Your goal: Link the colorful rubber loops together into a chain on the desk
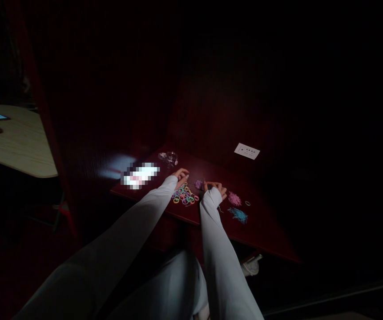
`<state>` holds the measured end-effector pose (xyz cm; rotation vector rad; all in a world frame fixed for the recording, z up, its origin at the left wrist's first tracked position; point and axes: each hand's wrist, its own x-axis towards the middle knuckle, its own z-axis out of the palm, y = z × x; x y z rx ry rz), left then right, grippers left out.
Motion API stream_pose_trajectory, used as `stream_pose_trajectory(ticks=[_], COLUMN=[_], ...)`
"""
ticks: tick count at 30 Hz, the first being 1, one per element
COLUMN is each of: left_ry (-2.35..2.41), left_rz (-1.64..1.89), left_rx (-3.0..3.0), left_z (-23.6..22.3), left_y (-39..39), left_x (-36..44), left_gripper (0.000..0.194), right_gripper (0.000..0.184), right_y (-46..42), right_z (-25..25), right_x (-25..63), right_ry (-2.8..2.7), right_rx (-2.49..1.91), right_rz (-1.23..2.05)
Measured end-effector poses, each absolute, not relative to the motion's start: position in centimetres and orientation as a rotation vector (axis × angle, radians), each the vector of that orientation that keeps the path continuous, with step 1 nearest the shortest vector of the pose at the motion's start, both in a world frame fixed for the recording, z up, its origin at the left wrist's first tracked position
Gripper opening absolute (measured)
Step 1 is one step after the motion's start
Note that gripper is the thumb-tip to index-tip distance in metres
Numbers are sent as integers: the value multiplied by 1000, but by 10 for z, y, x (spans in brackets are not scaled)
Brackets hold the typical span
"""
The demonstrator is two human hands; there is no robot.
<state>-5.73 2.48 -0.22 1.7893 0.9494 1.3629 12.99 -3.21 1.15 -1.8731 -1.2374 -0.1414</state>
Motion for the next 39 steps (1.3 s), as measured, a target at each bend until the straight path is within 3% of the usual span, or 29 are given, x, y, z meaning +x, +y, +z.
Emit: stream_pose_trajectory(ticks=[4,12,21,29,39], left_ry=[944,1053,1198,1186,1207], left_rz=[1377,1385,1255,1216,1175], left_rx=[1751,1784,2089,2065,2057], left_z=[-1,-1,-4,-3,-4], left_y=[24,29,29,32,31], left_x=[-57,-59,-63,-63,-62], left_gripper=[16,8,12,2,6], right_gripper=[29,47,35,26,25], right_y=[-27,-28,-21,-30,-34], right_z=[12,3,-7,-7,0], right_x=[128,137,136,126,123], right_ry=[-1330,-1097,-1593,-1789,-1785], right_rx=[-1897,-1710,-1590,-1632,-1596], right_rz=[-169,-67,57,61,142])
